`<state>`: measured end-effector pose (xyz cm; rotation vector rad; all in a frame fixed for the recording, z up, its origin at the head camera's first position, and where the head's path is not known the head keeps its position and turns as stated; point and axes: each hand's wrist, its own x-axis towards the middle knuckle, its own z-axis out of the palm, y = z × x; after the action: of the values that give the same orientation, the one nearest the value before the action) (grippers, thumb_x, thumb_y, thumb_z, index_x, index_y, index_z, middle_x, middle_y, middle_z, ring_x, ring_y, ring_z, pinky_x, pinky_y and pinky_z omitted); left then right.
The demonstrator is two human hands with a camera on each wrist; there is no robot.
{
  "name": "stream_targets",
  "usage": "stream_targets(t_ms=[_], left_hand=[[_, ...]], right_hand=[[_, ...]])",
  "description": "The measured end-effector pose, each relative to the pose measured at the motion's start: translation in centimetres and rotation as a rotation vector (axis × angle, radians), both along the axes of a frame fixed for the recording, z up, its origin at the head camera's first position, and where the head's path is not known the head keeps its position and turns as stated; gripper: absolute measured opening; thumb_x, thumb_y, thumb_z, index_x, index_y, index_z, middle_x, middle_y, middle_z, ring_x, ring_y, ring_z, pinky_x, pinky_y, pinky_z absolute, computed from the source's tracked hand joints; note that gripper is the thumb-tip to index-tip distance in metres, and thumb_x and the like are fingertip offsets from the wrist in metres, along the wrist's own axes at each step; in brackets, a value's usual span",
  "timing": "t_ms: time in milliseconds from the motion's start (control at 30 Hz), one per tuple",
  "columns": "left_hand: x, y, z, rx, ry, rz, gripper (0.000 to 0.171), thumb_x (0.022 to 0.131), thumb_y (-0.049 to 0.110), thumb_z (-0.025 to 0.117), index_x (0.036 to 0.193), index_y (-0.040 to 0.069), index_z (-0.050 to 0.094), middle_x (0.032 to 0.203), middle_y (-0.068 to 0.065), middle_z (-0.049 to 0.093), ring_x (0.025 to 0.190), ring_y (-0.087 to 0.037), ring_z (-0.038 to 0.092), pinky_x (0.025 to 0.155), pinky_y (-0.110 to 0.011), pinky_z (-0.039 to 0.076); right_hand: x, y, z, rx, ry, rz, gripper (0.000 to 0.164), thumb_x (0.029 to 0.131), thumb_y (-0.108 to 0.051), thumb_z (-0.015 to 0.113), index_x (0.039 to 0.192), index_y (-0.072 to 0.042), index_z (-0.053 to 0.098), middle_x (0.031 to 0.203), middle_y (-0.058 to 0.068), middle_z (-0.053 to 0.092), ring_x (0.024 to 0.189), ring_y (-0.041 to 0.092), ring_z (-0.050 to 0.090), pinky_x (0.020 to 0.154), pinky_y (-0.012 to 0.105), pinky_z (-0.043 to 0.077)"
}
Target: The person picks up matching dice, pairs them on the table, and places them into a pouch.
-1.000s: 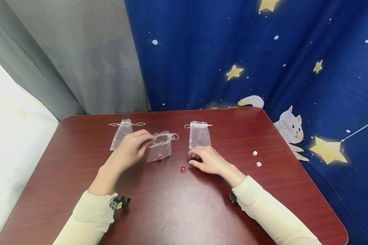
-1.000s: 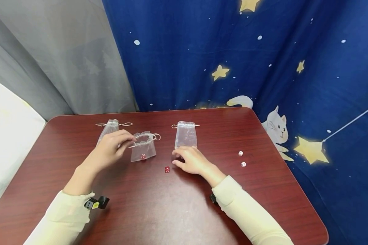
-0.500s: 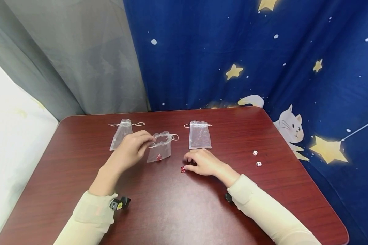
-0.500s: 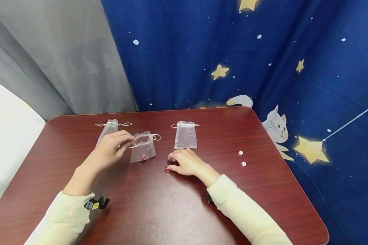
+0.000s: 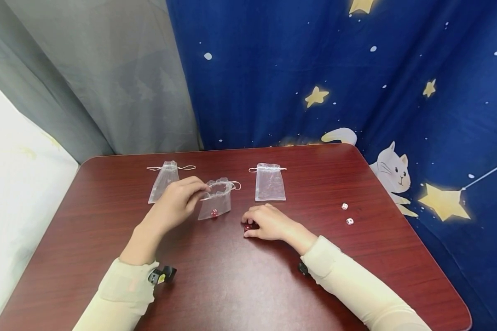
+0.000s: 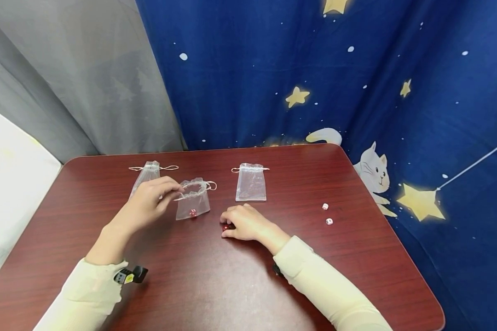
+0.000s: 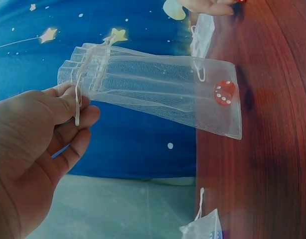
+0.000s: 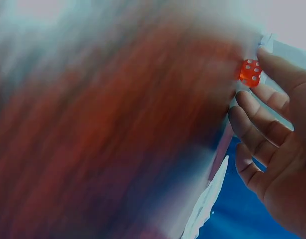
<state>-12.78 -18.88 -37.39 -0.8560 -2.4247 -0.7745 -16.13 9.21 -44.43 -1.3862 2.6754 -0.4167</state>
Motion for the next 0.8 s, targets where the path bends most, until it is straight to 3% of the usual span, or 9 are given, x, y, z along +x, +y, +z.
stream_targets(t_ms=[200,367,633,800], left_hand=[[0.1,0.1,0.0,-0.010,0.015,-0.004,0.013,0.085,-0.009,0.074,0.093,0.002,0.073,0.090,-0.003,0.070,0.082,-0.017,0.067,0.077,-0.038,0.057],[0.2,0.1,0.0,-0.007,0.024,-0.014,0.014,0.085,-0.010,0.074,0.093,0.002,0.073,0.090,-0.003,0.070,0.083,-0.017,0.067,0.077,-0.038,0.057],[0.1,0.3,0.1,-0.004,0.032,-0.021,0.016,0.084,-0.011,0.074,0.093,0.003,0.073,0.090,-0.002,0.070,0.083,-0.017,0.067,0.078,-0.037,0.058],[0.2,0.4,0.3,-0.005,0.031,-0.025,0.017,0.084,-0.011,0.075,0.093,0.003,0.074,0.090,-0.002,0.070,0.083,-0.016,0.067,0.078,-0.037,0.058]], right_hand=[[0.2,-0.2,0.2,0.022,0.051,0.043,0.018,0.087,-0.031,0.080,0.099,-0.018,0.075,0.089,-0.007,0.067,0.084,0.007,0.064,0.079,0.035,0.050],[-0.1,-0.1,1.1,-0.028,0.068,0.040,0.014,0.089,-0.026,0.080,0.097,-0.016,0.075,0.089,-0.004,0.067,0.081,0.010,0.063,0.078,0.035,0.051],[-1.7,0.3,4.7,-0.139,0.114,0.011,0.013,0.091,-0.021,0.078,0.100,-0.013,0.075,0.090,-0.005,0.066,0.074,0.009,0.059,0.071,0.031,0.051],[-2.3,0.3,7.4,-0.194,0.143,0.011,0.017,0.091,-0.021,0.078,0.104,-0.010,0.075,0.095,-0.002,0.069,0.079,0.014,0.063,0.075,0.030,0.052]])
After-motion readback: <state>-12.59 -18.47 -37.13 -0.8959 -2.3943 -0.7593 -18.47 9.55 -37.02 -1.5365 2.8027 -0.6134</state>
